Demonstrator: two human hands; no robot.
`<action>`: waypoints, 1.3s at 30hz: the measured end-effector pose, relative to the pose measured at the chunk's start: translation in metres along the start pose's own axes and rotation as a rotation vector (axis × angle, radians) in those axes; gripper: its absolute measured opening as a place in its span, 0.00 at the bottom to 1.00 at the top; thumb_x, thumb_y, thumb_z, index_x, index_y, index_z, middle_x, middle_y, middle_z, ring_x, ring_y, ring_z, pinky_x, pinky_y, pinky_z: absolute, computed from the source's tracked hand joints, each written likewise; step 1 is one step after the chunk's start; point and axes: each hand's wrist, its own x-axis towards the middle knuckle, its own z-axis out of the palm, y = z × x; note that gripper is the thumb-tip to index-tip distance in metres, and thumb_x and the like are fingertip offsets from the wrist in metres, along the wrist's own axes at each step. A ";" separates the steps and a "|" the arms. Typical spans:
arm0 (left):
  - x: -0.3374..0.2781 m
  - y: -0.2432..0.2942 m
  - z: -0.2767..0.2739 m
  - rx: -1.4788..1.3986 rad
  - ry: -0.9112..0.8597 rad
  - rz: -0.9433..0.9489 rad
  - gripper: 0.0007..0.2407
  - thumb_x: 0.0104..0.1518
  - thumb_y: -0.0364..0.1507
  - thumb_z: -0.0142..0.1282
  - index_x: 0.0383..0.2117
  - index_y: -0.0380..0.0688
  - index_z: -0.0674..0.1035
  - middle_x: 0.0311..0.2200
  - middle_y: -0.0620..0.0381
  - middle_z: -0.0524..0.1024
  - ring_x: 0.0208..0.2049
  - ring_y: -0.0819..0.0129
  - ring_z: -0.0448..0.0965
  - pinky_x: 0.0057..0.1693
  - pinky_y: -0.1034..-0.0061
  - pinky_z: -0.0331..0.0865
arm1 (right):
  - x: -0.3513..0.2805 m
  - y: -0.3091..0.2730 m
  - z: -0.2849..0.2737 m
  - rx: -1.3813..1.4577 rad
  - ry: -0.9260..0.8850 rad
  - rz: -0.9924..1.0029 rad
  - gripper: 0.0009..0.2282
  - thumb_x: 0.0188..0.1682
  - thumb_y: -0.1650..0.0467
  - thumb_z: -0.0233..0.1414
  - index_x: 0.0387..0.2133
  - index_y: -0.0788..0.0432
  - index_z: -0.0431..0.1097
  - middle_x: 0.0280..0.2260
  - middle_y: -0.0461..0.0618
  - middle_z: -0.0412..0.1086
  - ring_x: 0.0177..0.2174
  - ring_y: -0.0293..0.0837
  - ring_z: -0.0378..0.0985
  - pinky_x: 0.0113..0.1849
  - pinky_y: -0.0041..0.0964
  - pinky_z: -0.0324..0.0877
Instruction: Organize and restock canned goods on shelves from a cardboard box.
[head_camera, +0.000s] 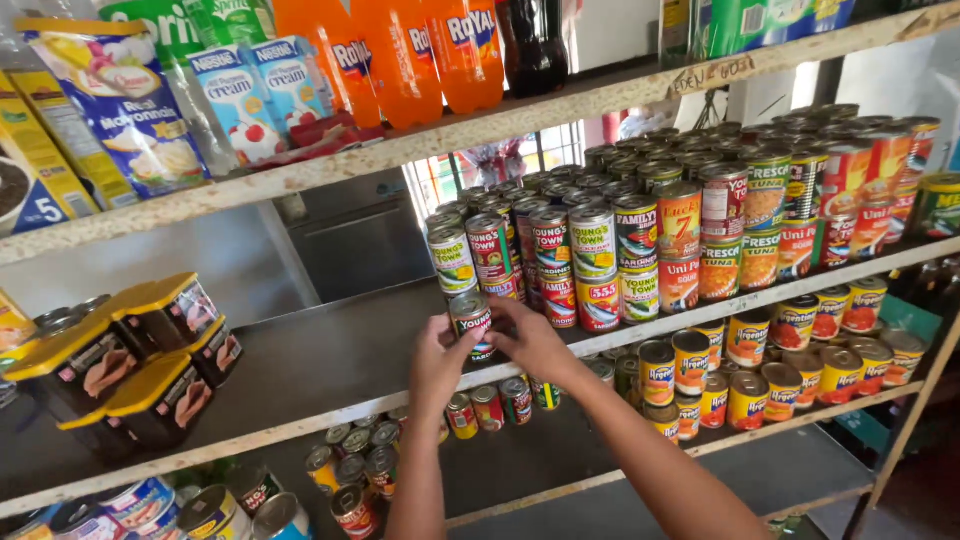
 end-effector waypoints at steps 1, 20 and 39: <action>-0.001 0.001 -0.001 -0.051 -0.026 -0.006 0.16 0.55 0.29 0.66 0.45 0.34 0.78 0.37 0.56 0.83 0.38 0.76 0.80 0.46 0.76 0.74 | -0.001 0.002 -0.001 -0.042 0.022 0.013 0.25 0.47 0.75 0.58 0.59 0.65 0.61 0.45 0.55 0.76 0.44 0.44 0.80 0.46 0.40 0.75; -0.192 -0.038 -0.066 -0.146 0.201 0.099 0.18 0.55 0.26 0.70 0.49 0.38 0.74 0.46 0.53 0.76 0.45 0.68 0.79 0.54 0.73 0.75 | -0.139 -0.052 0.113 0.069 0.051 0.016 0.26 0.46 0.79 0.61 0.59 0.57 0.64 0.52 0.48 0.65 0.52 0.41 0.71 0.52 0.39 0.75; -0.276 -0.165 -0.163 0.251 0.154 -0.373 0.22 0.61 0.26 0.49 0.64 0.41 0.69 0.51 0.35 0.77 0.53 0.46 0.78 0.53 0.65 0.72 | -0.162 0.133 0.321 0.284 0.015 0.286 0.20 0.50 0.80 0.55 0.56 0.61 0.62 0.47 0.51 0.73 0.47 0.40 0.78 0.47 0.36 0.75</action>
